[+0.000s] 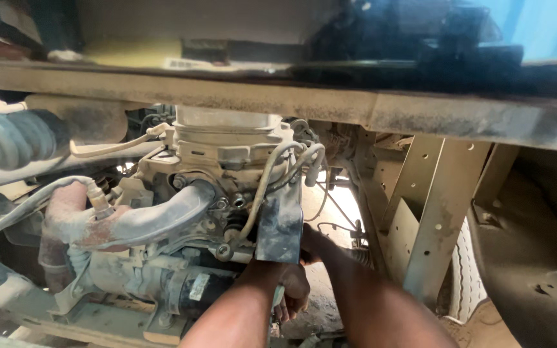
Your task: The person works underneath a vehicle, reaching into the engine bay to manipulate components near the brake booster. The hands repeatedly adjust and pull at hoses and parts within the confined space.
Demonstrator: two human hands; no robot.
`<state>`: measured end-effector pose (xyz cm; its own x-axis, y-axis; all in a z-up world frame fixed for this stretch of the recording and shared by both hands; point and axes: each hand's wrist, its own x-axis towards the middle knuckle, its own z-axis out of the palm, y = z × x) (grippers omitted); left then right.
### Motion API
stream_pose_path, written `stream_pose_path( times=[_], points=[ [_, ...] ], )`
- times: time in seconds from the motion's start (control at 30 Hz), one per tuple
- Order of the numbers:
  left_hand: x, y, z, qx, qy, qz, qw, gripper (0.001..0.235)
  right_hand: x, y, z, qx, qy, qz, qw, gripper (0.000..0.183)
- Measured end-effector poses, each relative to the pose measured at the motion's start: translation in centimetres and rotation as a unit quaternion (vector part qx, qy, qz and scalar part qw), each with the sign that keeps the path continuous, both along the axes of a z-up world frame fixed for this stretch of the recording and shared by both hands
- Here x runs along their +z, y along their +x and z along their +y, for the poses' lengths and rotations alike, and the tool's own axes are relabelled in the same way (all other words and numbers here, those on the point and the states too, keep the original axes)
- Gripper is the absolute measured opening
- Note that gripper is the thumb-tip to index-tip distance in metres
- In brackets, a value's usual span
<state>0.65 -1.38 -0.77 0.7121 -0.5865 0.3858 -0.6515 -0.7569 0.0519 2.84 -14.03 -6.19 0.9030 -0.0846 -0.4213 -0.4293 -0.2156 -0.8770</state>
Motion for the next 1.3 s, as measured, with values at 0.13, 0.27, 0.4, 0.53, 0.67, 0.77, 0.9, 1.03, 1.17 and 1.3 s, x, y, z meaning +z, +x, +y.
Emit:
stream_pose_path(
  times=[0.13,0.27,0.4,0.53,0.67,0.77,0.9,1.03,1.17,1.3],
  points=[
    [-0.4,0.8,0.2,0.001,0.0,0.005,1.0,0.101,-0.6,1.1,0.5,-0.054,-0.012,-0.006,0.998,0.044],
    [-1.2,1.4,-0.1,0.004,0.0,0.012,1.0,0.104,-0.5,1.0,0.1,0.006,-0.063,0.115,0.991,0.041],
    [-0.7,1.6,0.0,0.005,0.016,0.012,1.0,0.107,1.0,-0.6,-0.2,0.053,-0.102,0.188,0.975,0.038],
    [-1.1,-0.1,0.3,0.005,0.044,0.025,0.999,0.11,3.0,-3.2,0.4,0.087,-0.117,0.2,0.969,0.035],
    [0.8,-1.7,1.9,0.014,0.076,0.024,0.997,0.113,3.9,-7.0,1.3,0.036,-0.07,0.039,0.996,0.036],
    [2.5,-4.1,3.2,0.018,0.116,0.034,0.992,0.116,4.4,-7.5,2.3,0.022,-0.214,-0.076,0.974,0.04],
    [3.8,-6.0,3.7,0.045,0.203,0.061,0.976,0.116,8.1,-9.9,4.3,-0.005,-0.194,-0.108,0.975,0.032],
    [0.0,-5.1,3.3,-0.005,0.18,0.443,0.878,0.067,11.4,-12.9,6.0,-0.02,-0.151,-0.086,0.985,0.021],
    [-2.5,-3.8,1.6,-0.048,0.171,0.636,0.751,0.031,10.9,-11.4,3.9,-0.03,-0.074,-0.081,0.994,0.031],
    [-2.5,-3.8,1.8,-0.033,0.133,0.697,0.704,0.018,10.3,-8.6,1.0,-0.014,0.01,-0.067,0.998,0.029]
  ],
)
